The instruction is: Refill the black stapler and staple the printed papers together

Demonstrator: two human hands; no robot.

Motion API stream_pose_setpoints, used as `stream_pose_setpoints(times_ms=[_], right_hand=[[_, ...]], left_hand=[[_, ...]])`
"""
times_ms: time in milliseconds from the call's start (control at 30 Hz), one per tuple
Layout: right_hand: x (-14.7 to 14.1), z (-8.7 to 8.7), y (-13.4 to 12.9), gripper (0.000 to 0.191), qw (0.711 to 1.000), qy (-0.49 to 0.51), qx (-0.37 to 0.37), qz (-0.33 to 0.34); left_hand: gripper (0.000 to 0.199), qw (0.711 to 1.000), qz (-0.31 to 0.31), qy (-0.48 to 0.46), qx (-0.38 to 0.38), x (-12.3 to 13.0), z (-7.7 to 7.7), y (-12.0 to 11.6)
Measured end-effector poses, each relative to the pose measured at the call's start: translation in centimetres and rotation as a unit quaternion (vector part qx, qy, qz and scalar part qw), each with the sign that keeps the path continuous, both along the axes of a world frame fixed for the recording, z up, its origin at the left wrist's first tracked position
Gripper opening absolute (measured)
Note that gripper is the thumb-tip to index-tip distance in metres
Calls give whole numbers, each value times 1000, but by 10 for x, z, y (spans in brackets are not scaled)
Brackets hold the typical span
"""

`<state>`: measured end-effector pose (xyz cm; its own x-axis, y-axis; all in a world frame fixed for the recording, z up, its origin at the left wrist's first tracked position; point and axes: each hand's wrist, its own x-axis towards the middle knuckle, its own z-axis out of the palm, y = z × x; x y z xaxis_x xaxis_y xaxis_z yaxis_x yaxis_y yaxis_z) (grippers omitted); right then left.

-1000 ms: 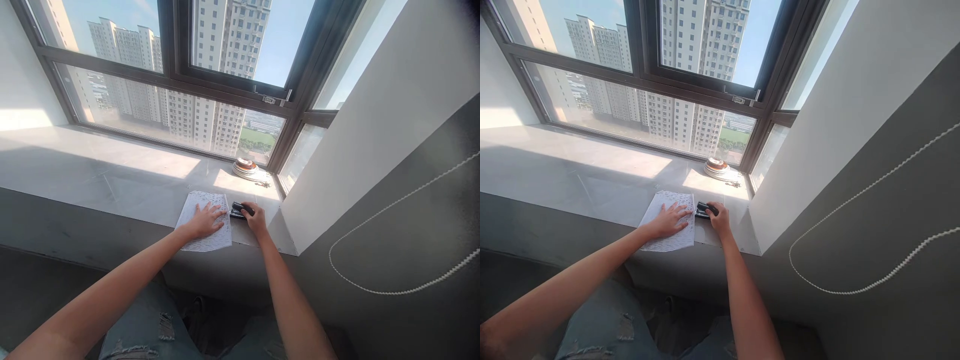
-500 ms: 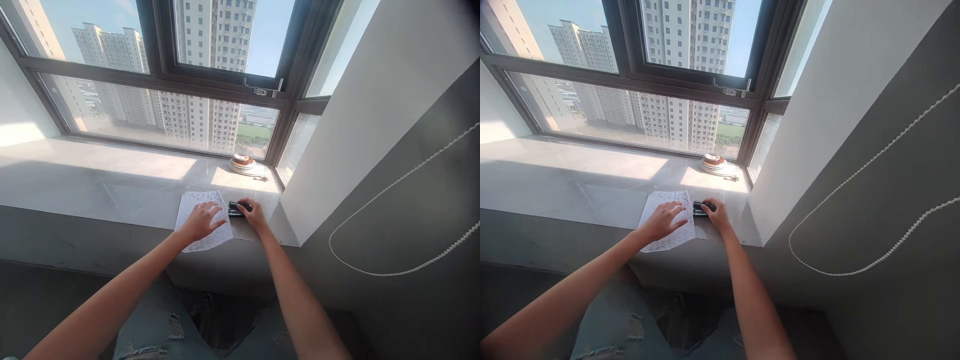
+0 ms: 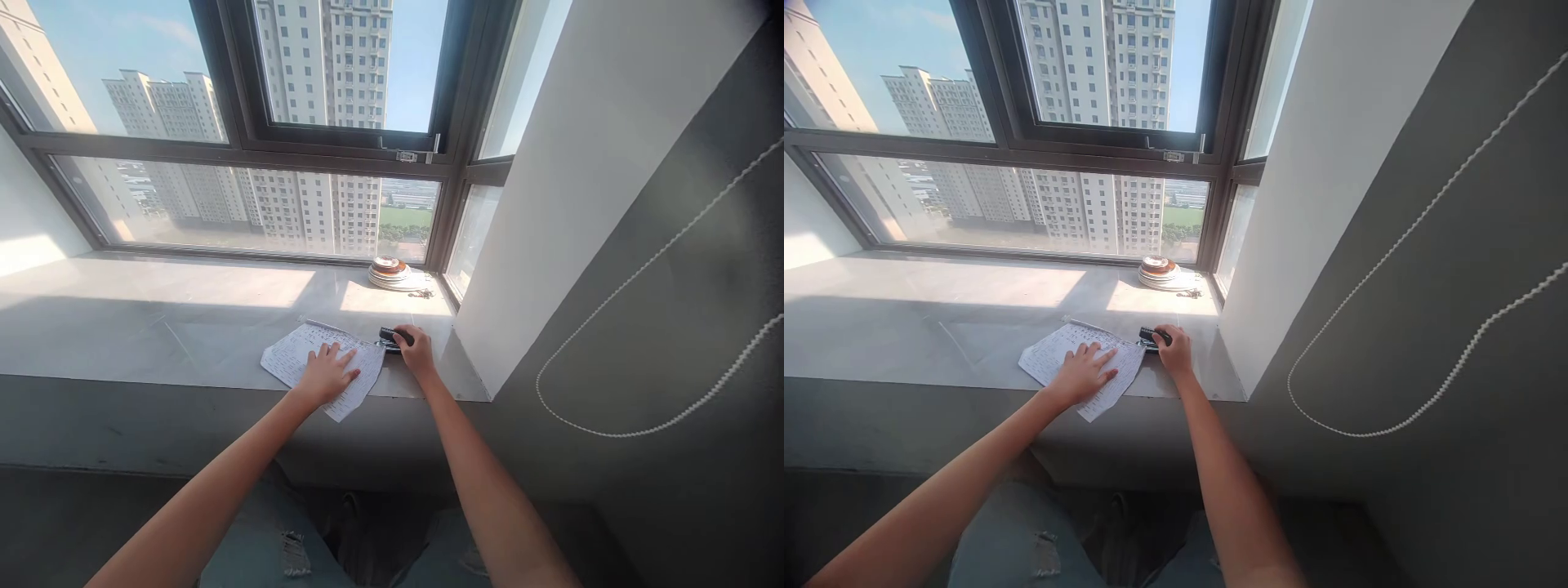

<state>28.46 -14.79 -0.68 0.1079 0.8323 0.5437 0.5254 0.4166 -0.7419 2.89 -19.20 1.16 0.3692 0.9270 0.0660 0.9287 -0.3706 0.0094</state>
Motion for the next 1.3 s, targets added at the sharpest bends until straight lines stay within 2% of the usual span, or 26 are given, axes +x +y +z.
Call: stream_pose_setpoints(times_ms=[167, 300, 433, 633, 767, 833, 900, 967, 1033, 1100, 1167, 1300], right_hand=[[0, 3, -2, 35, 1000, 15, -10, 10], [0, 4, -3, 39, 999, 19, -6, 38], [-3, 5, -3, 38, 999, 8, 4, 32], [-5, 2, -1, 40, 999, -9, 0, -54], [-5, 2, 0, 43, 998, -14, 6, -62], [-4, 2, 0, 43, 999, -15, 4, -49], [-4, 2, 0, 43, 999, -10, 6, -44], [-3, 1, 1, 41, 999, -2, 11, -43], [-2, 0, 2, 40, 999, 3, 13, -41], [-2, 0, 3, 39, 999, 4, 14, -35], [-2, -1, 3, 41, 1000, -4, 18, -19], [-5, 1, -1, 43, 999, -41, 25, 7]], left_hand=[[74, 997, -22, -39, -57, -4, -14, 19], [77, 994, -49, -47, -87, -4, -18, 23], [73, 990, -99, -44, -90, -6, -15, 23], [69, 979, -173, -41, -101, -15, -7, 28], [60, 944, -305, -51, -116, -21, 6, 32], [55, 936, -334, -84, -75, -24, 10, 35], [48, 954, -266, -134, 7, -31, 8, 38], [44, 972, -144, -167, 83, -42, 1, 42], [42, 978, -52, -165, 112, -56, -10, 45], [45, 983, -35, -151, 98, -67, -21, 48], [52, 986, -55, -144, 62, -72, -29, 49], [59, 987, -78, -137, 17, -70, -30, 50]])
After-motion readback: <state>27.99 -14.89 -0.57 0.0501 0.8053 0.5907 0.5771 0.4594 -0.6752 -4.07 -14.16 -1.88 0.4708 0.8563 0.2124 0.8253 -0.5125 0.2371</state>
